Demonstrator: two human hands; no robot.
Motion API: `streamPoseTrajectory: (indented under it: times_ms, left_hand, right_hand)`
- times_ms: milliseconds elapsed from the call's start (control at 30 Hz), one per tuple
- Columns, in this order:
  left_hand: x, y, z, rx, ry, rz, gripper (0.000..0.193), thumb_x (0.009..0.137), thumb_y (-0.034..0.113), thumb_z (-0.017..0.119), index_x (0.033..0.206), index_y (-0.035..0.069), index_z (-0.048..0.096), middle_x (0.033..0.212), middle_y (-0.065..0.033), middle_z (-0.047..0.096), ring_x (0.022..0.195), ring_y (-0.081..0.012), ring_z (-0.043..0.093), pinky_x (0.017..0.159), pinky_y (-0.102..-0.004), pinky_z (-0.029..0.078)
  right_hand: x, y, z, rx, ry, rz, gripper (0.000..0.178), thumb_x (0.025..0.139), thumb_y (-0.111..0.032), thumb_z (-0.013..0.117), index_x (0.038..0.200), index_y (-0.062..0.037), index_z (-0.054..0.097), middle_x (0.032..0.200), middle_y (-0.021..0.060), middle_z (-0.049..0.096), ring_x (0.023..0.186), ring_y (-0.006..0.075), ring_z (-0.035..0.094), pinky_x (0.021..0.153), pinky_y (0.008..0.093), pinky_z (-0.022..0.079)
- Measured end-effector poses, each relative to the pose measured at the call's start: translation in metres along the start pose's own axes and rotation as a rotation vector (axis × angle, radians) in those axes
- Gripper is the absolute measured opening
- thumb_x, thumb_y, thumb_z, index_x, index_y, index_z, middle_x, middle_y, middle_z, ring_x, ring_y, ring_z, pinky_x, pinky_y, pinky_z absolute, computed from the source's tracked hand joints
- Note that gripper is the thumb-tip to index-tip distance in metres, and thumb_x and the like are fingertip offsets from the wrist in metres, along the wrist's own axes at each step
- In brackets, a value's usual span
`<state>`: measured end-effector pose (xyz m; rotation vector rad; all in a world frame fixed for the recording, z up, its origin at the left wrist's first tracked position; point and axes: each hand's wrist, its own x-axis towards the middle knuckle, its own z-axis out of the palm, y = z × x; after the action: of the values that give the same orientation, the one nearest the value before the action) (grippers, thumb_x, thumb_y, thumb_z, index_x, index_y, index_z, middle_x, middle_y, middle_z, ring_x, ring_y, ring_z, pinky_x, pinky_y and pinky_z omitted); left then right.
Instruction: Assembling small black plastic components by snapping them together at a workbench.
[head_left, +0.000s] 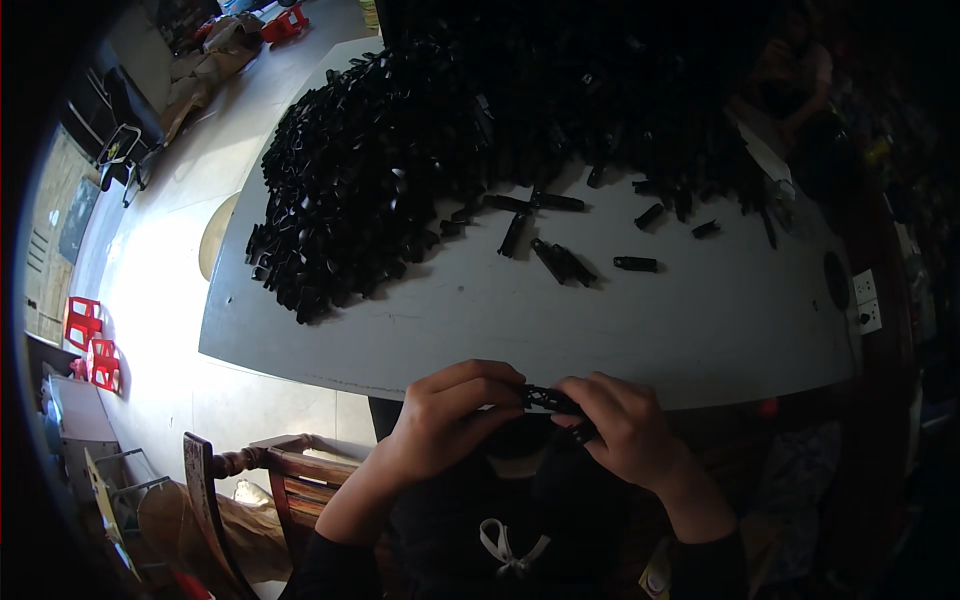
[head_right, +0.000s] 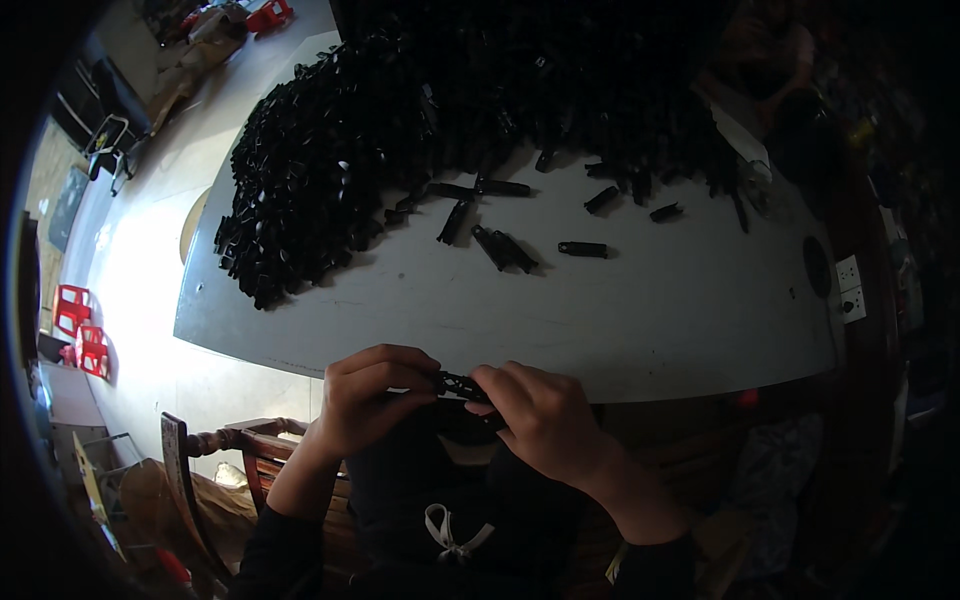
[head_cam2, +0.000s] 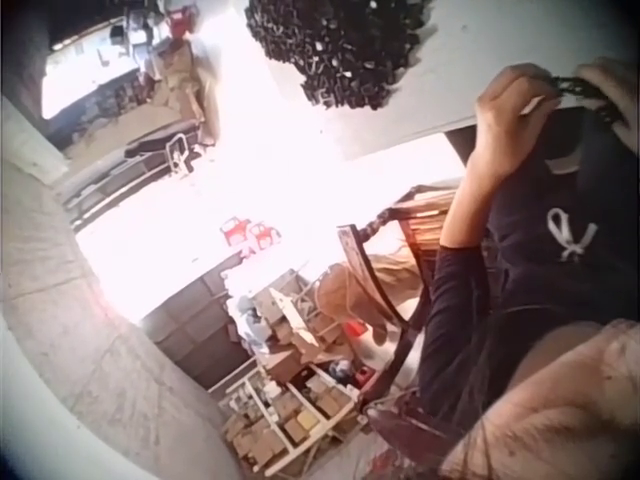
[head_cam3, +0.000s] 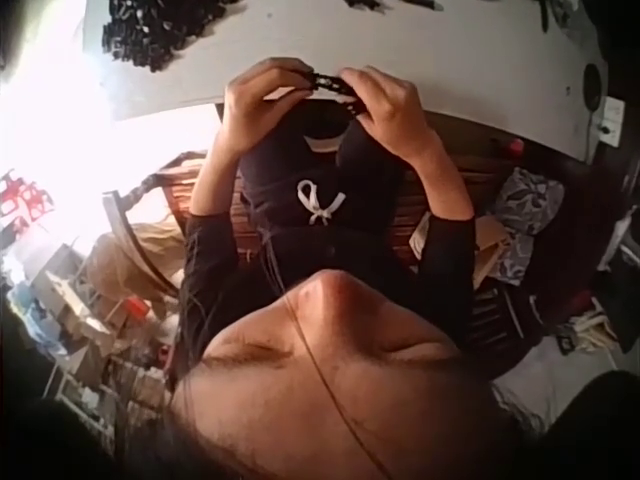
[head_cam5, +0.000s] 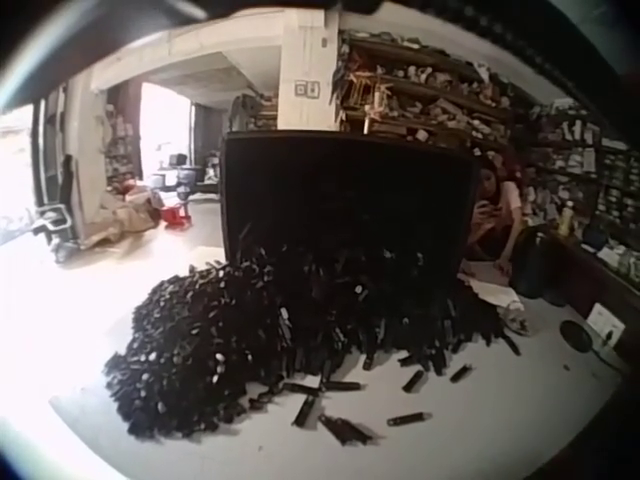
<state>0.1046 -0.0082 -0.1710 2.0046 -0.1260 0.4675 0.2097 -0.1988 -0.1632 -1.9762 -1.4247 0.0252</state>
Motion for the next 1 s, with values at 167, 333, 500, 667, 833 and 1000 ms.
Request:
streamPoseTrajectory:
  times_ms: [167,333,500,667,833,1000]
  left_hand:
    - [-0.005,-0.004,-0.002,-0.040,-0.044,0.059,0.010,0.075,-0.002,0.071,0.083,0.001,0.065,0.100,-0.0107,0.066,0.083,-0.0227,0.067,0.069,-0.0301,0.055]
    - [-0.012,-0.007,-0.001,-0.041,-0.058,0.126,0.012,0.073,-0.005,0.071,0.082,0.001,0.066,0.100,-0.0119,0.066,0.084,-0.0234,0.068,0.069,-0.0301,0.056]
    - [-0.015,-0.004,0.020,-0.720,0.045,0.005,0.029,0.094,0.025,0.056,0.100,-0.003,0.064,0.108,-0.0155,0.066,0.099,-0.0273,0.065,0.087,-0.0359,0.051]
    - [-0.014,0.007,0.029,-0.845,-0.189,-0.013,0.052,0.099,0.038,0.042,0.086,-0.006,0.066,0.087,-0.0211,0.069,0.094,-0.0351,0.067,0.087,-0.0420,0.052]
    - [-0.014,-0.002,0.035,-0.636,-0.148,0.058,0.044,0.098,0.037,0.045,0.094,-0.003,0.064,0.106,-0.0229,0.064,0.102,-0.0356,0.063,0.090,-0.0414,0.048]
    - [0.029,-0.064,-0.007,0.533,0.269,0.044,0.019,0.078,0.001,0.061,0.097,0.001,0.062,0.097,-0.0121,0.060,0.091,-0.0302,0.058,0.077,-0.0393,0.048]
  right_hand:
    - [0.002,-0.003,-0.009,0.028,-0.085,-0.022,0.021,0.080,-0.010,0.071,0.095,-0.0017,0.058,0.070,0.0052,0.058,0.057,0.0160,0.062,0.047,0.0276,0.048]
    - [-0.001,-0.005,-0.008,0.141,-0.158,0.024,0.024,0.077,-0.007,0.072,0.096,0.0002,0.060,0.073,0.0097,0.060,0.061,0.0225,0.063,0.049,0.0322,0.048]
    - [-0.015,-0.006,0.013,0.127,-0.169,-0.126,0.031,0.069,-0.006,0.072,0.098,-0.0010,0.062,0.083,0.0101,0.063,0.066,0.0248,0.065,0.052,0.0343,0.051]
    - [-0.016,-0.023,0.031,0.151,-0.102,-0.256,0.035,0.070,-0.005,0.065,0.104,-0.0017,0.063,0.100,0.0144,0.062,0.081,0.0294,0.067,0.057,0.0354,0.055]
    - [-0.017,-0.017,0.040,0.318,-0.008,-0.158,0.033,0.078,-0.005,0.061,0.109,0.0010,0.055,0.109,0.0171,0.060,0.081,0.0271,0.066,0.051,0.0341,0.051]
    - [0.000,0.070,-0.008,-0.311,-0.002,0.202,0.030,0.074,0.003,0.065,0.101,-0.0054,0.056,0.098,0.0103,0.060,0.087,0.0297,0.063,0.069,0.0383,0.053]
